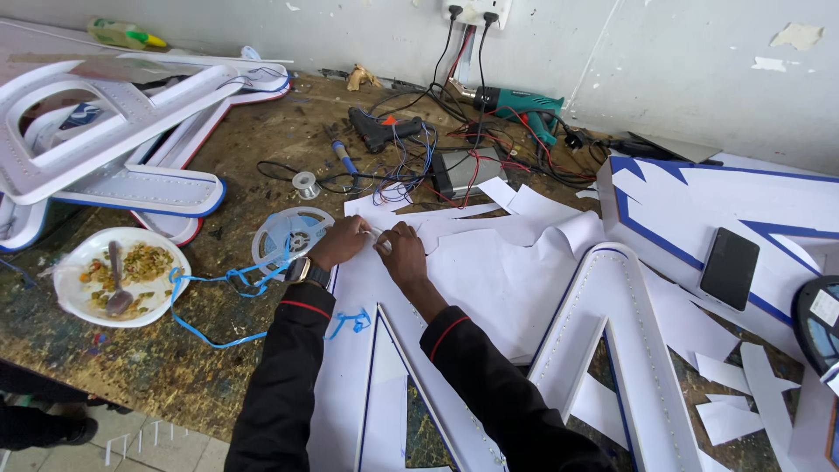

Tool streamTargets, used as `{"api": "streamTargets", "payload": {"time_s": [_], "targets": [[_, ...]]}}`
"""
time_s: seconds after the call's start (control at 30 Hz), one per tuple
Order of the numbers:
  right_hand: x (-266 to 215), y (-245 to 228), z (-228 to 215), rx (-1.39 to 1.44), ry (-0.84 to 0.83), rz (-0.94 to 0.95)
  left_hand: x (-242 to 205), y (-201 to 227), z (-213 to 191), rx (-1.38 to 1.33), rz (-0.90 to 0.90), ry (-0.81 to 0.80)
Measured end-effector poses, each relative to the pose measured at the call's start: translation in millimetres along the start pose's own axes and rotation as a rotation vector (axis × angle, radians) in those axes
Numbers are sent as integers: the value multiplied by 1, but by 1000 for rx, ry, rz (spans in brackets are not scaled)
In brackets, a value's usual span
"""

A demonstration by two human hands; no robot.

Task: The person installs LED strips into the grooves of large white letter-shaped sign components on a workbench. They align the strips, press them into place, and use a hot glue gun to secure them while handling wires and a spool of blue cable.

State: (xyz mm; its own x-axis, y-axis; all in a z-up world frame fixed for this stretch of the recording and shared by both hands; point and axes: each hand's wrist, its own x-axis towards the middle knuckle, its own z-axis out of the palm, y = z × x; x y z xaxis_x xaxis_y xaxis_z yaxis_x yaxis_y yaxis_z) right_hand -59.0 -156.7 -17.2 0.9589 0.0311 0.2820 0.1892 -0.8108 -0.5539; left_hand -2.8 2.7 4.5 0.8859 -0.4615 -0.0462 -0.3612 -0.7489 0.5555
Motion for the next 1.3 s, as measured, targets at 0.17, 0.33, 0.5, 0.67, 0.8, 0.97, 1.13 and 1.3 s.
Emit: {"api": "streamTargets", "payload": {"time_s": [0.17, 0.33, 0.5, 0.67, 0.8, 0.97, 1.13, 1.3], "targets": [[4, 0, -1, -28, -6, -8, -3, 10, -4, -259, -83, -14], [2, 0, -4, 16, -13, 0, 0, 23, -20, -241, -102, -65], [2, -3, -5, 23, 11, -13, 15, 15, -23, 100, -160, -109], [2, 3, 2, 13, 18, -20, 26, -1, -11, 263, -184, 4], [2, -1, -4, -2, -8, -15, 46, 13, 1, 155, -692, 149], [3, -1, -2, 19, -23, 9, 33, 14, 7, 537, -131, 165], [2, -6, -8, 60, 30, -27, 20, 24, -2, 339, -186, 150], [2, -4, -5, 4, 45, -63, 10, 33, -7, 197, -209, 125]]}}
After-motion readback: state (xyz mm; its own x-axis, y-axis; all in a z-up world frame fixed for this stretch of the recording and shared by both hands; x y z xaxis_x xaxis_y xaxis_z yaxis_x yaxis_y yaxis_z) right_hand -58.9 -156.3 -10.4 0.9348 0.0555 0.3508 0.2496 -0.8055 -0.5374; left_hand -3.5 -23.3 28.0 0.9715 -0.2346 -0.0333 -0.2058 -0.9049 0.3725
